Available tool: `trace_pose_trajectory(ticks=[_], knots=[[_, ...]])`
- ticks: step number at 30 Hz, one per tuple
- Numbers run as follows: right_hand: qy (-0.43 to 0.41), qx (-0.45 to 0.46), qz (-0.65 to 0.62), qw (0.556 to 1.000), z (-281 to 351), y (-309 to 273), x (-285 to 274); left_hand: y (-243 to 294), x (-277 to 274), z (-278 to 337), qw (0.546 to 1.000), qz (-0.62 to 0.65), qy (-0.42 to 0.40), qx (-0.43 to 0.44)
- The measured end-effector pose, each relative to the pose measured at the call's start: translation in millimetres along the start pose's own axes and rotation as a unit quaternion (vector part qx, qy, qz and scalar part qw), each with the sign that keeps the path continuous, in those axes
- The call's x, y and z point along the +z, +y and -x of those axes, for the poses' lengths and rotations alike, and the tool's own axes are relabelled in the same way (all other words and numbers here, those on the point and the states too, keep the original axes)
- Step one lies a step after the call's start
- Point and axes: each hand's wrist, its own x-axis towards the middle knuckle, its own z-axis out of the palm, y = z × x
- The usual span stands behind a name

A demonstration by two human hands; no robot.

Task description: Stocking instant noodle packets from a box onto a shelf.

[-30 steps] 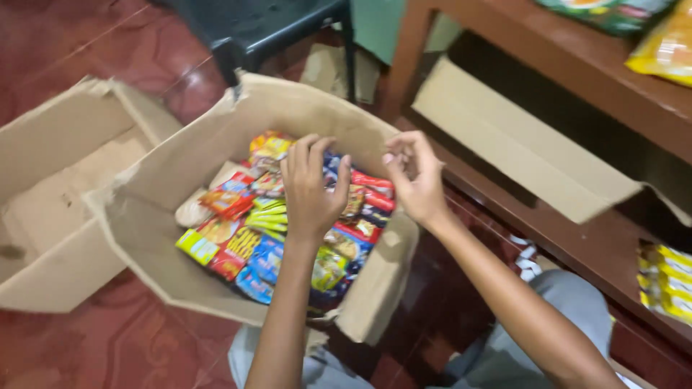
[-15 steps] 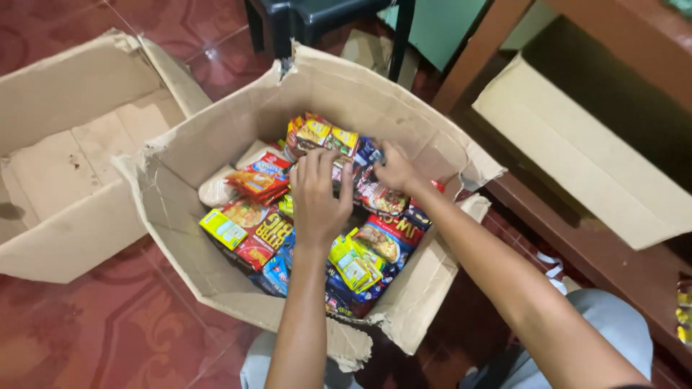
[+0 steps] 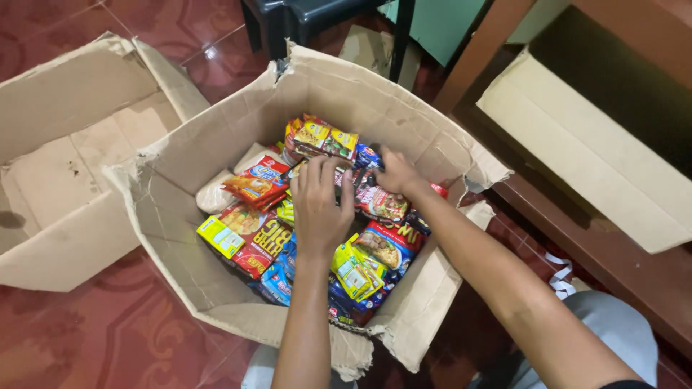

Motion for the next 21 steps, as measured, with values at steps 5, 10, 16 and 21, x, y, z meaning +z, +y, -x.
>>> trace_pose_trajectory(ticks=[5,10,16,21], knots=[[-0.075,0.16,0.012,0.984,13,-34,-27,-6,4,8,1.0,-0.002,-0.009,0.003],[0.044,0.109,0.07,0.991,4,-24,-24,-43,24,26,1.0,0.01,-0.013,0.021],[0.063,0.084,0.046,0.993,-25,-63,-76,-46,10,14,0.997,-0.042,-0.045,0.042],[0.073,0.097,0.033,0.992,-25,-97,-132,-44,15,13,0.996,0.054,-0.045,-0.047]])
